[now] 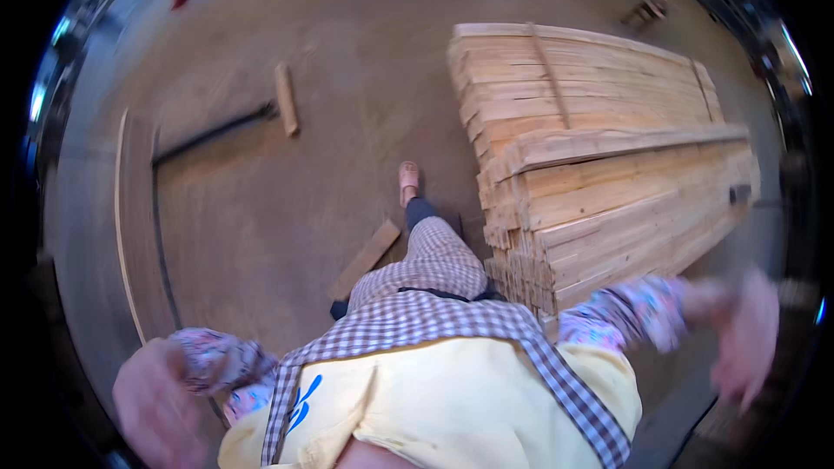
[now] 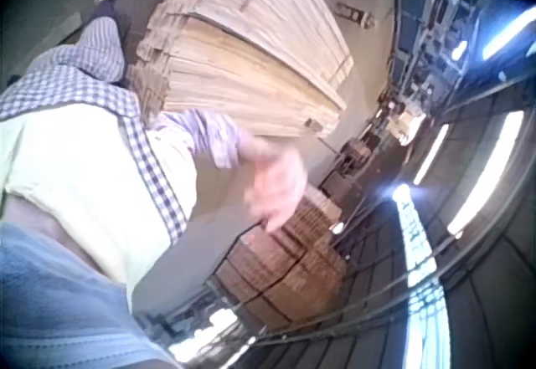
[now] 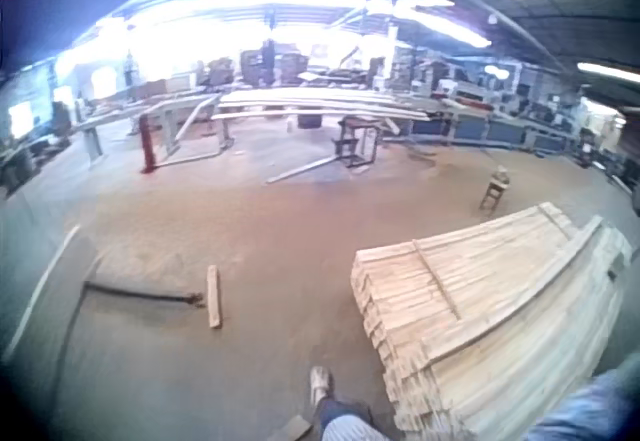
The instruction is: The person walks through a woodworking workshop, picks up long wooden planks and smaller pieces, and places them onto a metal rack. They handle the wood by hand, moving pieces from the floor and stacks to the rack.
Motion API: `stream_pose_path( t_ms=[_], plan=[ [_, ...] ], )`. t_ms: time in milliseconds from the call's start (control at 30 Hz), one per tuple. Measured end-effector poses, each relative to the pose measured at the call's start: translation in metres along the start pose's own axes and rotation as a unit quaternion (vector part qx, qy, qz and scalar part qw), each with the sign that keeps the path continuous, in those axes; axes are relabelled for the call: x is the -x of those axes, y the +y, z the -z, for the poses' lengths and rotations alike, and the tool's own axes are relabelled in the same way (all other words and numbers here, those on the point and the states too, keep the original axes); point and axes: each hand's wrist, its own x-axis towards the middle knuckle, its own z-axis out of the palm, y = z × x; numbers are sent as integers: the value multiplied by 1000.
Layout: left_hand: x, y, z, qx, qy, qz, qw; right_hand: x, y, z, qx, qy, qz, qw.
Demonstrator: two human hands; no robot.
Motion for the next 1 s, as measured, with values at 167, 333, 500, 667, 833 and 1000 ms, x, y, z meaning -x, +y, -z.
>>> stream_pose_path(
  t_ms=[167,333,500,667,833,1000],
  plan=[
    [33,-230,-29,214,385,457,773,58,307,102,-333,248,-334,846],
    [91,-334,-25,238,312,585,710,104,533,50,-370,359,-527,676],
    [164,-429,37,280,444,552,648,18,656,69,-383,102,-531,749],
    [148,-560,151,228,381,637,630,-9,796,204,-127,194,-515,825],
    [180,-695,295,350,400,504,680,58,867,321,-97,444,-509,732],
    [176,-827,371,284,278,560,727,91,850,320,-66,569,-538,618]
  ],
)
